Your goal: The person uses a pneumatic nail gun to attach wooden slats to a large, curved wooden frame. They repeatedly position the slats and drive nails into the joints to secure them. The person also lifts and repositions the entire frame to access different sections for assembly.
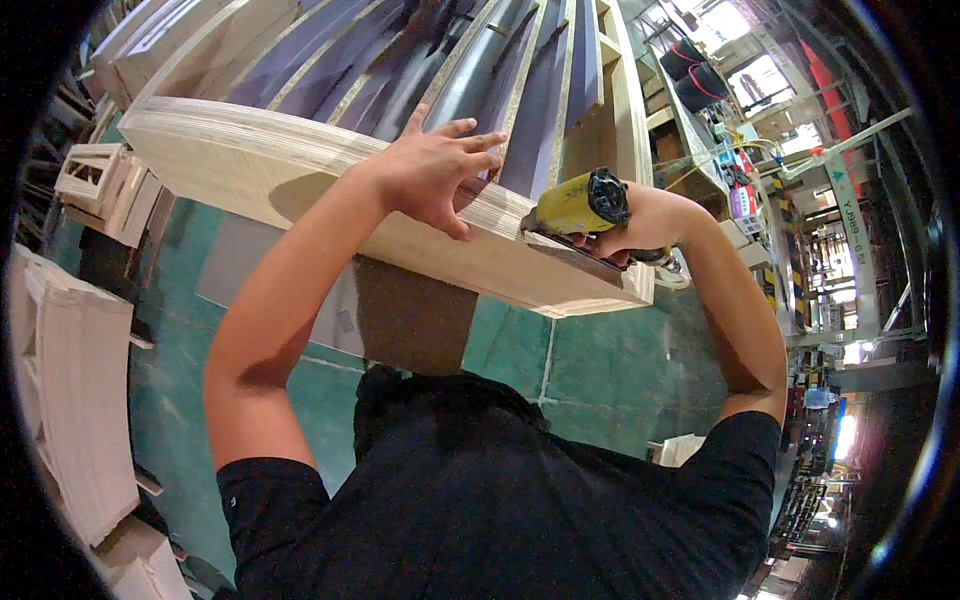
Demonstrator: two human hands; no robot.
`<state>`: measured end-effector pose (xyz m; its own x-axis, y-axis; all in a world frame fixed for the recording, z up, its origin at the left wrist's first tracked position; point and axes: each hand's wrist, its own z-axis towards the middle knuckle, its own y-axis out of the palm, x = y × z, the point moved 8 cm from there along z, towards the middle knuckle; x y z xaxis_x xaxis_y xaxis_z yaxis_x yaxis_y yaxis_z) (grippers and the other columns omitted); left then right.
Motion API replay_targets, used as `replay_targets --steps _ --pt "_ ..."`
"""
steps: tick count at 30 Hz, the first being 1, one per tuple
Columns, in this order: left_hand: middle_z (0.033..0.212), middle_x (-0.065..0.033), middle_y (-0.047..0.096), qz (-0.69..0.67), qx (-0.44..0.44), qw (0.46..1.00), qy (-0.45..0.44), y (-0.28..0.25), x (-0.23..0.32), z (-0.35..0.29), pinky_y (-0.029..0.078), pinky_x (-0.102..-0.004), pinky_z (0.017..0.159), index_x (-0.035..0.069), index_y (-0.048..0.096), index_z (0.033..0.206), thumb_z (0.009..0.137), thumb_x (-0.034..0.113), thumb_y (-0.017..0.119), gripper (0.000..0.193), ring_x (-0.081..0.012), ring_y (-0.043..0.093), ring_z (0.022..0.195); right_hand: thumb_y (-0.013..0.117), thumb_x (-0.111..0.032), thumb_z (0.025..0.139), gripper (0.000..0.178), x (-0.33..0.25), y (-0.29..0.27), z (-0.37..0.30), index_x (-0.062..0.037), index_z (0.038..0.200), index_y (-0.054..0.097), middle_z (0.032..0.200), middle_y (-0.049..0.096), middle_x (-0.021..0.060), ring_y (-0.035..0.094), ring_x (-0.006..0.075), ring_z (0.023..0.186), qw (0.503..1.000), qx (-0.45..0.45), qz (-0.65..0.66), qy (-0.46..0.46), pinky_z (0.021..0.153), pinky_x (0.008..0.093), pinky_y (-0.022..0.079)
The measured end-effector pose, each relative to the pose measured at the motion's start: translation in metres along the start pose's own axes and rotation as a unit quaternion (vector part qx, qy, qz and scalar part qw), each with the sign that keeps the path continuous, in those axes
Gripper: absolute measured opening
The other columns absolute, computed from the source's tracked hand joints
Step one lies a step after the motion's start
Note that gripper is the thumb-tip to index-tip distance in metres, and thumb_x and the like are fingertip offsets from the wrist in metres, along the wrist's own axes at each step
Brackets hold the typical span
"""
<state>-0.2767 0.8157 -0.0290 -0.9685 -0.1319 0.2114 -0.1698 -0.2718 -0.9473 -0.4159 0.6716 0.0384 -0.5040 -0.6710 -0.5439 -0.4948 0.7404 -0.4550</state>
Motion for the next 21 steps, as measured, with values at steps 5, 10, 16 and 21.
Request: replay_targets --steps 5,10,16,21 --pt "0.159 0.001 0.051 -0.011 -0.001 1.0 -0.001 -0.004 0.005 -0.001 0.012 -0.0805 0.117 0.014 0.064 0.142 0.06 0.055 0.089 0.095 -0.0288 0.043 0.147 0.078 -0.001 0.077 0.039 -0.006 -0.007 0.005 -0.0009 0.114 0.067 0.09 0.07 0.003 0.062 0.0114 0.067 0.999 -0.004 -0.029 -0.012 0.058 0.0292 0.052" --pt "0.156 0.0016 0.053 -0.043 0.0 0.999 -0.001 -0.002 0.003 -0.002 0.018 -0.079 0.116 0.011 0.064 0.141 0.061 0.054 0.089 0.094 -0.0242 0.053 0.139 0.076 -0.001 0.076 0.036 -0.021 -0.021 0.019 -0.0038 0.111 0.069 0.081 0.068 0.0002 0.061 0.0091 0.061 0.997 0.047 -0.052 -0.035 0.055 0.0273 0.051" --pt "0.156 0.0019 0.053 -0.07 -0.017 0.997 -0.009 -0.001 0.0 0.0 0.015 -0.0785 0.117 0.015 0.063 0.14 0.058 0.055 0.091 0.095 -0.0266 0.056 0.136 0.074 -0.003 0.076 0.035 -0.031 -0.024 0.04 -0.0036 0.111 0.07 0.082 0.068 0.0005 0.06 0.0087 0.061 0.996 0.06 -0.059 -0.026 0.055 0.0264 0.05" --pt "0.156 0.002 0.052 -0.076 -0.033 0.996 -0.019 0.002 -0.001 0.002 0.014 -0.0785 0.116 0.019 0.062 0.141 0.057 0.055 0.092 0.096 -0.0284 0.057 0.136 0.074 -0.003 0.076 0.038 -0.032 -0.031 0.046 -0.0027 0.114 0.07 0.088 0.07 0.0 0.06 0.0086 0.063 0.995 0.063 -0.074 -0.035 0.056 0.0262 0.05"
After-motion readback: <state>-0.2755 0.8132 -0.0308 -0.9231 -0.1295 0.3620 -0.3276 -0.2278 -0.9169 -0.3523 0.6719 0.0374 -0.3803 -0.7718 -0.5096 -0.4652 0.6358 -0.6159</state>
